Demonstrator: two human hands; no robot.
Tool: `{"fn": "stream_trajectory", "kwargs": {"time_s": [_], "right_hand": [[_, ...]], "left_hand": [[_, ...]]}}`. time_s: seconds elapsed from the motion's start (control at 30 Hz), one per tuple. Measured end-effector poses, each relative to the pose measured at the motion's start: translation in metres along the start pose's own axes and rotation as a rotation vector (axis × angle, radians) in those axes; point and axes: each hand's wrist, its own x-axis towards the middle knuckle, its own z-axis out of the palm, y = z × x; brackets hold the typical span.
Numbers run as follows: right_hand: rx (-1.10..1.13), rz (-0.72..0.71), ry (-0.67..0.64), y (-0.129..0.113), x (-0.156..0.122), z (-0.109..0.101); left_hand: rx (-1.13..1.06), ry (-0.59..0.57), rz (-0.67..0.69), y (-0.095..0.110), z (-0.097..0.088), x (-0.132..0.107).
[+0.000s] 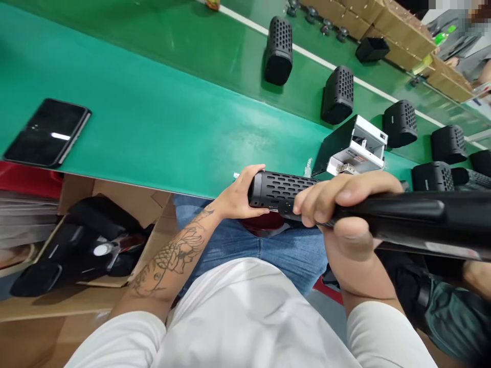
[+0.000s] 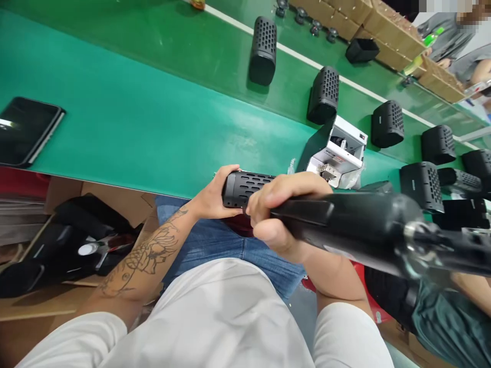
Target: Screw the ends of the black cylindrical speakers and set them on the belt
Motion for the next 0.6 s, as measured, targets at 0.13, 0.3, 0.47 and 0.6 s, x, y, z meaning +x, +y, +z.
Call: {"fn": "stream_trajectory", "kwargs": {"time_s": [0.13,0.3,0.47,0.6], "right_hand": [[0.010,-0.016,-0.024,0.024,0.010,0.012],[0.052,0.015,-0.080,0.037,0.009,0.018],[0.037,0.078,-0.103,0.040,0.005,0.017],[0.023,0.179,-0.108,0.042,0.002,0.015]], "left_hand": [[-0.024,0.025,0.045,0.001,0.004,0.002],[-0.039,0.007,0.036,0.004,0.003,0.004],[-0.040,-0.005,0.015,0.005,0.004,0.005],[-0.035,-0.001,0.030,0.004,0.004,0.005]]}}
